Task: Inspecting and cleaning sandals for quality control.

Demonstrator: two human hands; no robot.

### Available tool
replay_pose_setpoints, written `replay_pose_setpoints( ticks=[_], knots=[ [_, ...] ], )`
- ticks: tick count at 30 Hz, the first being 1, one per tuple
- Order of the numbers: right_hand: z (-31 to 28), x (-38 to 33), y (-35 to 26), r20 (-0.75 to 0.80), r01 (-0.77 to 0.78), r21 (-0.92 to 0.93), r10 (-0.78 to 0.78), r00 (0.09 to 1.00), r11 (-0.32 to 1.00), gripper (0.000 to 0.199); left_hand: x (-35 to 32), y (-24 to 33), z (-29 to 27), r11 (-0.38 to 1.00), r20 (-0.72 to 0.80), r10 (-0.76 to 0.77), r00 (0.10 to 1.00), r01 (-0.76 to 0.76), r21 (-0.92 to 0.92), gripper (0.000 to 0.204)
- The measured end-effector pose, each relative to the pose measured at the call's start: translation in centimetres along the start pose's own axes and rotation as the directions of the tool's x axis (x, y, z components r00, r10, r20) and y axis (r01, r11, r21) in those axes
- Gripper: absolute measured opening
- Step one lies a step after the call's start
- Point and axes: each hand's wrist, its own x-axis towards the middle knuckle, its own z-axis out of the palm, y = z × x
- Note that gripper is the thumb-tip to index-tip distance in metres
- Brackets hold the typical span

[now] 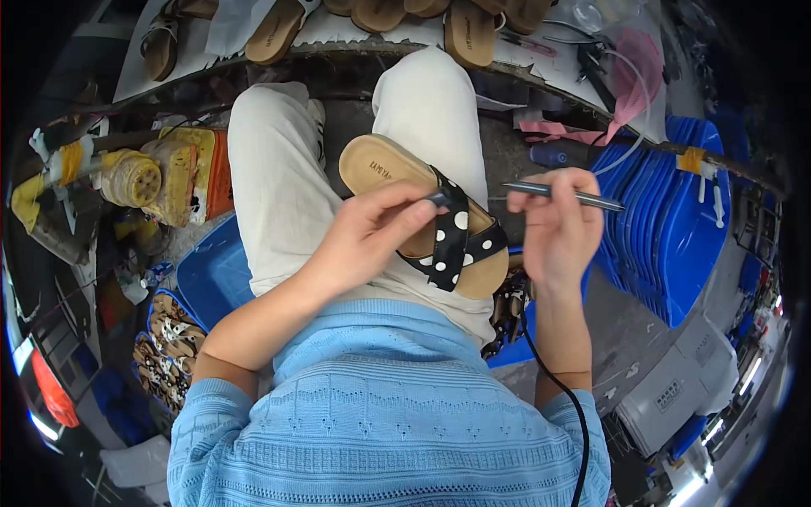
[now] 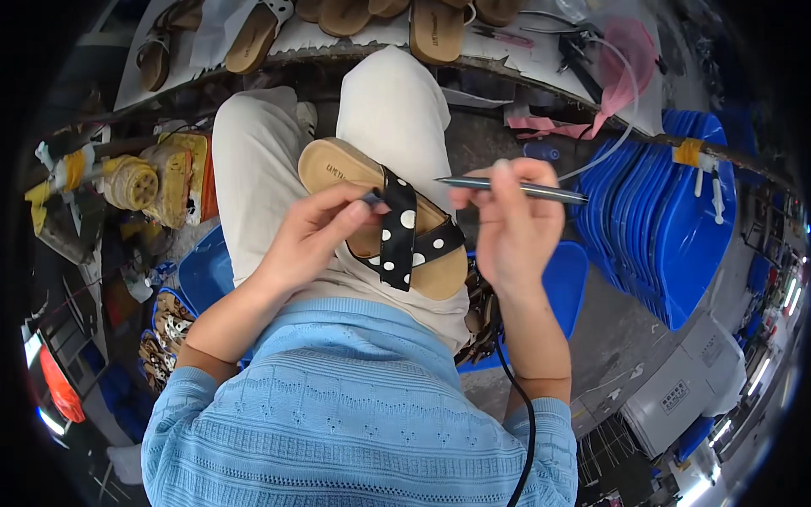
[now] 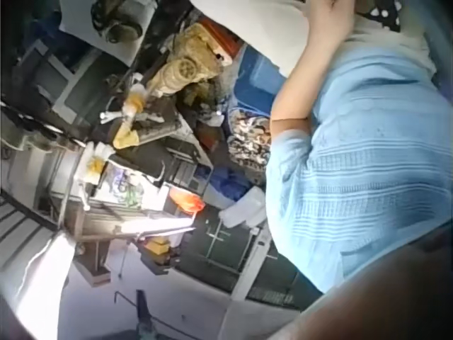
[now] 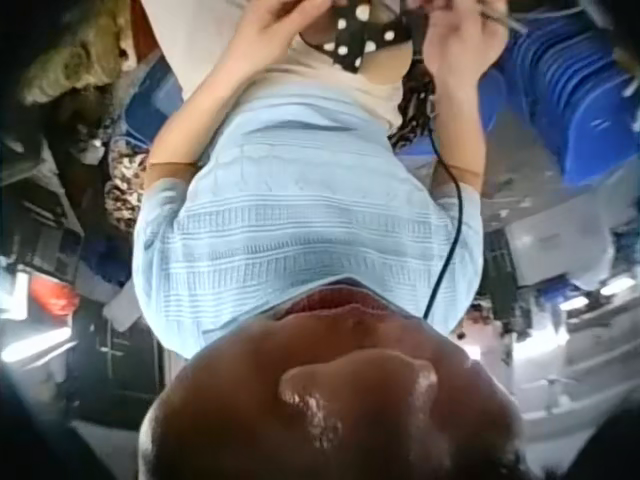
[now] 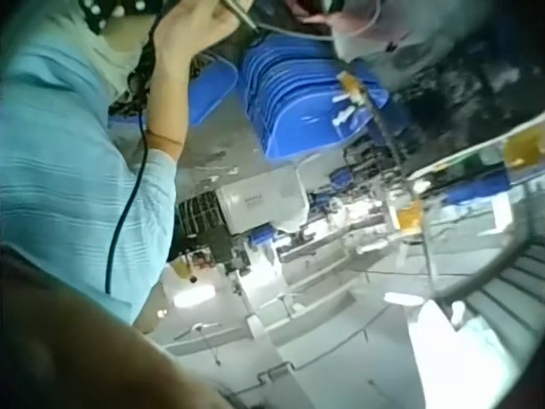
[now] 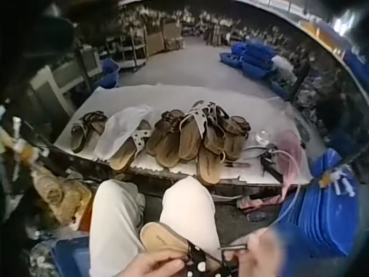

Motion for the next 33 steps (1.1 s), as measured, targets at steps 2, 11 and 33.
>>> replay_pose_setpoints(
  ticks=[2, 11, 33],
  knots=[
    [1.4, 0.1, 1.4, -0.079, -0.068, -0.039, 0.064, 0.995, 0.997, 0.006, 0.8, -0.6, 0.2, 0.999, 0.070, 0.018, 0.997, -0.022, 0.050, 0.024],
    [0.7, 0.7, 2.6, -0.072, -0.209, -0.234, 0.198, 0.978, 0.949, 0.011, 0.7, -1.1, 0.7, 0.971, 0.010, 0.133, 0.991, -0.132, 0.197, 0.020],
    [0.5, 0.7, 2.5, -0.027, -0.272, -0.312, 0.278, 0.960, 0.910, 0.011, 0.7, -0.9, 0.8, 0.953, 0.041, 0.150, 0.988, -0.155, 0.260, 0.019]
  ],
)
